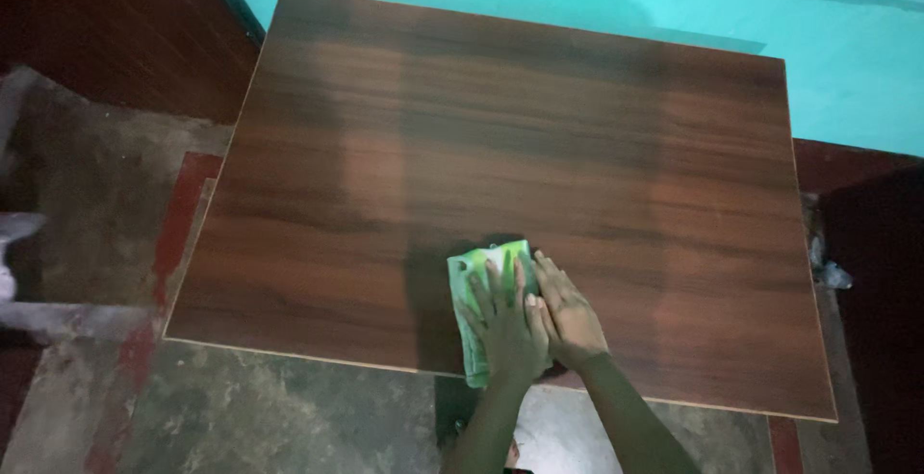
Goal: The person cleans a wooden table and a shelf using a spray bottle and a cloth, wiping the surfaces thoroughly.
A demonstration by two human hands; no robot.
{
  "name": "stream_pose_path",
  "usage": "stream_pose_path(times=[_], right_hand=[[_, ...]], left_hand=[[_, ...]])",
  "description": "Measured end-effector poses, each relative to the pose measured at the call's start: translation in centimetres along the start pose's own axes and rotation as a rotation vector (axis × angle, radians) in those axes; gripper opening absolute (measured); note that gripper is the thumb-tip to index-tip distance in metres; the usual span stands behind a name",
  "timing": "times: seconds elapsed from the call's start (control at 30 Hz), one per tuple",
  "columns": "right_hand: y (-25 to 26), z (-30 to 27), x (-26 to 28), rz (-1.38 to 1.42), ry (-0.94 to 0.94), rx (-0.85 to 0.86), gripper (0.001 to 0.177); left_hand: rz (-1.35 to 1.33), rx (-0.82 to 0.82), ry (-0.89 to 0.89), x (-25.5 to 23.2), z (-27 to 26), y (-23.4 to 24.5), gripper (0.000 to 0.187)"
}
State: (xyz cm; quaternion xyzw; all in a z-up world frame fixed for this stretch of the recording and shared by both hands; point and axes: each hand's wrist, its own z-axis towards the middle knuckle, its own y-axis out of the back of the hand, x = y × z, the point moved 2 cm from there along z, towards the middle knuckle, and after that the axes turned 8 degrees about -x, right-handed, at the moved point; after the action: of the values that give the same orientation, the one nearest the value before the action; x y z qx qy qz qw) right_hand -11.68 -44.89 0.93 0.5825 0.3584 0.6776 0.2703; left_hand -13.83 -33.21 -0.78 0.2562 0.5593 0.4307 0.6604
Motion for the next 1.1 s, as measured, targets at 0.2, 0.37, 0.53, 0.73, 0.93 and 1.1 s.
stream_pose_path(times=[0.2,0.37,0.53,0.73,0.93,1.1], right_hand=[[-5.4,1.1,1.4,-0.586,0.360,-0.079,0.061],[-6.1,1.4,7.1,-0.729,0.003,0.272,0.096],[-3.5,2.2,10.6,-0.540,-0.269,0.471,0.099],[-3.6,0.7,9.2,-0.566,-0.116,0.313,0.081],[-2.9,-0.3,7.7,-0.521,-0.132,0.447,0.079],[-1.9,-2.0,6.1,-0.435,-0.008,0.139,0.068]], left_hand=[[-0.705,-0.145,0.342,1.8,0.8,2.8,0.051],[-0.455,-0.279,0.370,5.0,2.6,5.0,0.040],[-0.205,-0.385,0.210,8.1,3.7,4.3,0.035],[-0.162,-0.422,0.152,8.4,4.1,3.8,0.032],[-0.101,-0.393,0.110,7.7,4.0,2.8,0.033],[-0.109,-0.307,0.151,5.8,3.8,2.2,0.040]])
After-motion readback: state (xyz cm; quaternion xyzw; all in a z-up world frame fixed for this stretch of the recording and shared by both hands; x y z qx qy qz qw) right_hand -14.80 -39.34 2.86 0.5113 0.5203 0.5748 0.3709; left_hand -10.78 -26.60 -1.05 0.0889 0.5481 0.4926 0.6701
